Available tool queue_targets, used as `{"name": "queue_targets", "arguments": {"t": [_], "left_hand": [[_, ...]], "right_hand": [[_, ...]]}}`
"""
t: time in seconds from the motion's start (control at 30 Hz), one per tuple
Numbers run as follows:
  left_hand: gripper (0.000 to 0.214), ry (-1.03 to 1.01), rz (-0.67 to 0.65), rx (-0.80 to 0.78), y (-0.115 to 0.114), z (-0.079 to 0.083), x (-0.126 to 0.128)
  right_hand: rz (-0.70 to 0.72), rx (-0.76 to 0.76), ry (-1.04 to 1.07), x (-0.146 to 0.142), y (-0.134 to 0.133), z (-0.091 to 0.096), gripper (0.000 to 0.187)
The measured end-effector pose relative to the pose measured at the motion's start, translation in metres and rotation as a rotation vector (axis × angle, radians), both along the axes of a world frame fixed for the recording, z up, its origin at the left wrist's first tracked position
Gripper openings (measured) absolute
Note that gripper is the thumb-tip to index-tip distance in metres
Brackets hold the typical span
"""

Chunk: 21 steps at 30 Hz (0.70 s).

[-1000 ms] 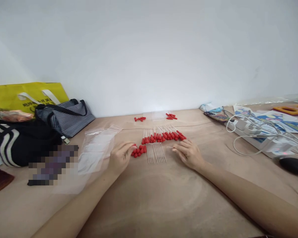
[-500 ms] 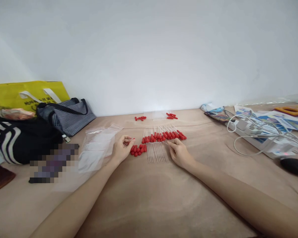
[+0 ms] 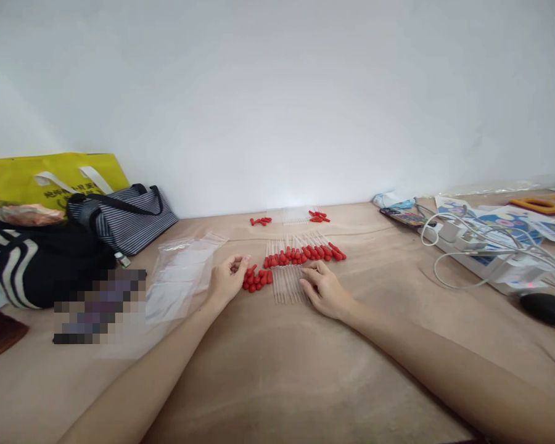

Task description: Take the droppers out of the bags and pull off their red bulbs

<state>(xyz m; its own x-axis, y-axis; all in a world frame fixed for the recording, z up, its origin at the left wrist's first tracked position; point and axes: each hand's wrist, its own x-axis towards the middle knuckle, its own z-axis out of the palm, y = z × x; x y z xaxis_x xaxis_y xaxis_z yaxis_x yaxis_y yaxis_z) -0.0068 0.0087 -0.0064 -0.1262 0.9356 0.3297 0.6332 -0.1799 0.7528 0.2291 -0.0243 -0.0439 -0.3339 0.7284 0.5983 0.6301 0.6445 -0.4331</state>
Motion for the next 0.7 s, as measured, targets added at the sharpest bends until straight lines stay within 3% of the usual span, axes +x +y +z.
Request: {"name": "queue_targets", "arguments": {"t": [0.43,0.7], "left_hand": [[0.051,-0.15,0.034,-0.127,0.015,-0.009,-0.014],[0.028,0.034,-0.018,-0.368,0.039,0.019,-0.001]], "right_hand": [[0.008,-0.046,0.005,0.003,-0.004,0.004,0.024],[-0.066,0.003,0.074,0.004,-0.005,0.007,0.023]]}}
